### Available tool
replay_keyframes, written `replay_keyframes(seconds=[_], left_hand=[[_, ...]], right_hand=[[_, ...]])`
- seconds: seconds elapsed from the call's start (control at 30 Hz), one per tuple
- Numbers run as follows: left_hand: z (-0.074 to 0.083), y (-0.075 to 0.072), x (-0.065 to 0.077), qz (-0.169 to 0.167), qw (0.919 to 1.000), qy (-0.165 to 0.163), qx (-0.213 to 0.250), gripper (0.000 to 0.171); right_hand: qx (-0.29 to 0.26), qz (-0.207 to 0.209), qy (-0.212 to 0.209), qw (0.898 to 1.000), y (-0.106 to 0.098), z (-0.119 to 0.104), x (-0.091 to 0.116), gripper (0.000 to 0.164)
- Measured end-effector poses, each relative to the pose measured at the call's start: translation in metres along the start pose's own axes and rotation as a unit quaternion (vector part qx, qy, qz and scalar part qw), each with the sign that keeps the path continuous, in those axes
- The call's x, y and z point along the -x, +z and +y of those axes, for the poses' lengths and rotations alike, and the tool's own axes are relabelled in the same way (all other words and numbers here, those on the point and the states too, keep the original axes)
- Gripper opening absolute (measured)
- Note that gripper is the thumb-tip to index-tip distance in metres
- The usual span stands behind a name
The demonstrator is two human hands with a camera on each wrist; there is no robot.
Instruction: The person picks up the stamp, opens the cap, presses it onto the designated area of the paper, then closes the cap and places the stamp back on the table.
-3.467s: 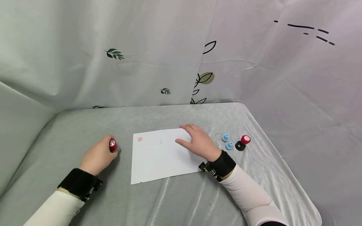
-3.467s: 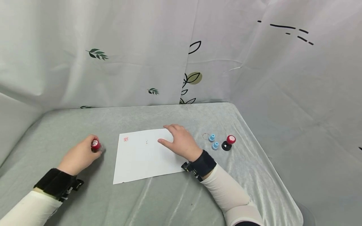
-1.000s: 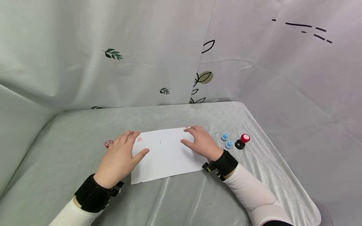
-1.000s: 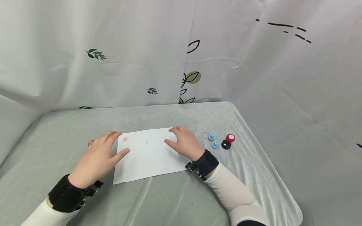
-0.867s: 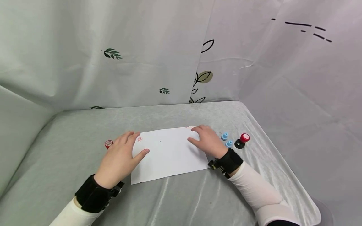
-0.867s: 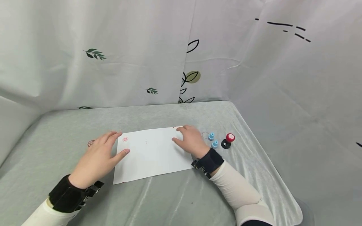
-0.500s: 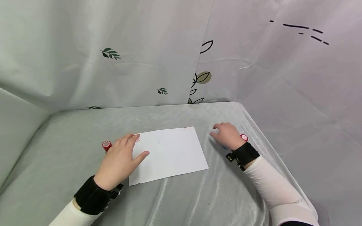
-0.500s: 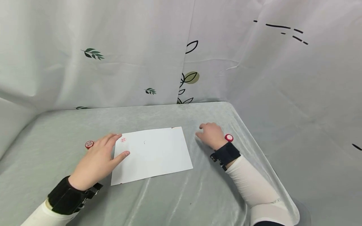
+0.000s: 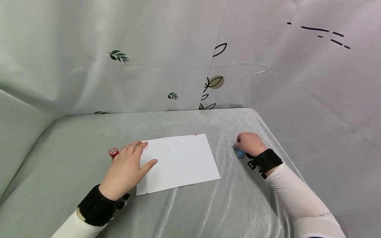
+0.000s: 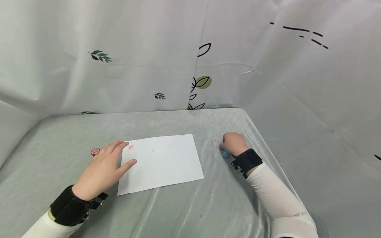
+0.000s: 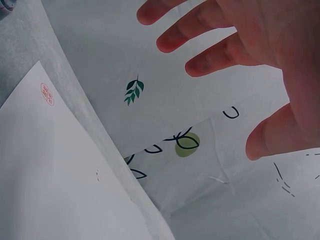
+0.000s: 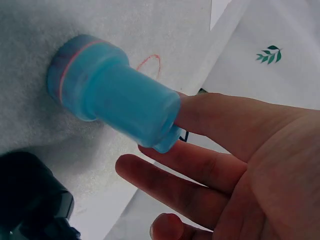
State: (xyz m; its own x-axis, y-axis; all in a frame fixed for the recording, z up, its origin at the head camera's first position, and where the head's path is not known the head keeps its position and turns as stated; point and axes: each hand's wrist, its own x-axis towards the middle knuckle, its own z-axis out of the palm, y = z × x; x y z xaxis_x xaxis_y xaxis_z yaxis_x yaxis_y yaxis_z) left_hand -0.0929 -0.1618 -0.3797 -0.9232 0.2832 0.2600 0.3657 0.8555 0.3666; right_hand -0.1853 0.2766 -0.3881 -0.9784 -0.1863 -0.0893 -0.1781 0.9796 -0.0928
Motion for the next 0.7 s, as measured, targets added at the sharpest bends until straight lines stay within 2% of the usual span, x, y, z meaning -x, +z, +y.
replay_keyframes(seconds=[0.2,0.33,0.5,0.7], left_hand=[[-0.001,0.000,0.001,0.001,1.0000,0.002,0.001,0.063],[-0.001,0.000,0.001,0.000,1.0000,0.003,0.004,0.064],[-0.002,0.000,0.001,0.001,1.0000,0.008,0.002,0.064],[-0.001,0.000,0.002,0.000,0.9999,0.013,0.000,0.065]], right_hand=[[0.009,-0.008,0.006,1.000,0.000,-0.001,-0.002,0.016],[-0.004,0.025,-0.001,1.000,0.000,-0.010,-0.002,0.015],[-0.076,0.068,-0.033,0.994,0.001,-0.037,-0.004,0.017],[-0.189,0.061,-0.053,0.979,0.002,-0.083,-0.005,0.020]])
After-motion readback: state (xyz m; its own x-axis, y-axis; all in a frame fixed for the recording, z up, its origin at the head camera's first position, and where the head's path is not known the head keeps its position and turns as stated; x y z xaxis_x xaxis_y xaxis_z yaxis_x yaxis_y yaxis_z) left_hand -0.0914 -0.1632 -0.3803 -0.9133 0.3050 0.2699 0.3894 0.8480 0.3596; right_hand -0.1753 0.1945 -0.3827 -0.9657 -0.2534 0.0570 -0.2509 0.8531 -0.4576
